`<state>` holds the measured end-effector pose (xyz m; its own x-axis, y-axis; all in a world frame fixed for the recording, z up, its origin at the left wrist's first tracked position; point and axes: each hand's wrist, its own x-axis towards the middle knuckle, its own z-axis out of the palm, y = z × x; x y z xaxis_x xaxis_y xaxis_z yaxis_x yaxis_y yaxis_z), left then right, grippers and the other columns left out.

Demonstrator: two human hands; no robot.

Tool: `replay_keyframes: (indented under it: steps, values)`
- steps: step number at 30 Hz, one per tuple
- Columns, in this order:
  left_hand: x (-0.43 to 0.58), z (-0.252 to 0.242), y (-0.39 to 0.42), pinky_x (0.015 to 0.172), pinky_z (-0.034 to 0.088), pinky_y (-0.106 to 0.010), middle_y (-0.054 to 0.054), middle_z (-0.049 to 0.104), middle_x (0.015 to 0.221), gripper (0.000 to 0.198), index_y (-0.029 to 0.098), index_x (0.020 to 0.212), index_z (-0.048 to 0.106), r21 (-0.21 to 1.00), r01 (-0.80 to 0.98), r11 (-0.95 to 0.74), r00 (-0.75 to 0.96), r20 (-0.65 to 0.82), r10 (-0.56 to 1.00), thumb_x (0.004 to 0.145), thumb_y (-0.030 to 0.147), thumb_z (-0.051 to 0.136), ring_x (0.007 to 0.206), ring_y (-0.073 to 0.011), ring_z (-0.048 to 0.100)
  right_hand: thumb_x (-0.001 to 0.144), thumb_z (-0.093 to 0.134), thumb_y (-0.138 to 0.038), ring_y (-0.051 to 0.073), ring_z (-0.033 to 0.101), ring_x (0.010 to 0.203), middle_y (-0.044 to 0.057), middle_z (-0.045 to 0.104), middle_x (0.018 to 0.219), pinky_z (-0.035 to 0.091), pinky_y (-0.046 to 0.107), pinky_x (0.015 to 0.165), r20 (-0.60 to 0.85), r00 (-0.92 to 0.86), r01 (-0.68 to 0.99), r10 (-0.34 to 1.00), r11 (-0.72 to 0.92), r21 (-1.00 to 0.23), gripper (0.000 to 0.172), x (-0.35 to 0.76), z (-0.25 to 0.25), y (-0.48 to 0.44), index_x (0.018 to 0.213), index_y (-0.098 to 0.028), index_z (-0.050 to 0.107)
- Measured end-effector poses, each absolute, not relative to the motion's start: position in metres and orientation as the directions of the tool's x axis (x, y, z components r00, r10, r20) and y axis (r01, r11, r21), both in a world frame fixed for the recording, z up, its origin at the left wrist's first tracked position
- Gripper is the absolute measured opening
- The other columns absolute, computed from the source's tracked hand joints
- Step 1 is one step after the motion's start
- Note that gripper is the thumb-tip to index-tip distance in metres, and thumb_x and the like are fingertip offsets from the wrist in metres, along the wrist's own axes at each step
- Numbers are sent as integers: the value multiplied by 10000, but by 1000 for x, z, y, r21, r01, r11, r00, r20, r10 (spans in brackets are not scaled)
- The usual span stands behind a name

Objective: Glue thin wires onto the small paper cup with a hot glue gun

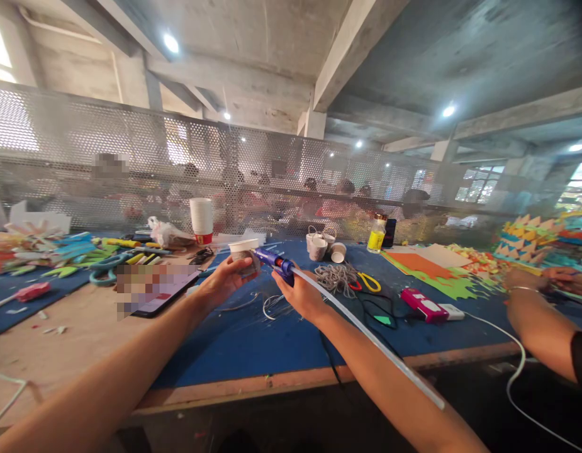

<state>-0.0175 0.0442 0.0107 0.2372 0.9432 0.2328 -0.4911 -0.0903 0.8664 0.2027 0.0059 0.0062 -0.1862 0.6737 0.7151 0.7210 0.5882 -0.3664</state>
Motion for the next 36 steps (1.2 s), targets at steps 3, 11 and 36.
replay_keyframes:
  steps: [3,11,36]
  values:
    - [-18,10,45,1019,511,-427,-40,785,1077,266,232,1029,770,863,-495,-95,242,242,940,767,210,806,1061,-251,697,985,515,-544,246,716,723,88,739,773,452,271,658,725,-193,720,661,597,-353,400,203,4,7,1076,-197,695]
    - [-18,10,45,1015,515,-428,-41,780,1096,278,228,1052,759,857,-506,-95,250,251,935,780,185,797,1050,-242,702,1002,491,-552,231,712,721,73,738,766,424,261,641,739,-209,749,640,591,-300,395,203,3,8,1052,-209,681]
    - [-19,4,50,981,534,-397,-37,763,1086,333,217,1042,745,880,-459,-125,228,253,940,729,210,857,1007,-221,704,1006,553,-490,165,688,633,32,719,706,345,237,568,808,-270,804,523,584,-110,320,202,-1,11,977,-183,641]
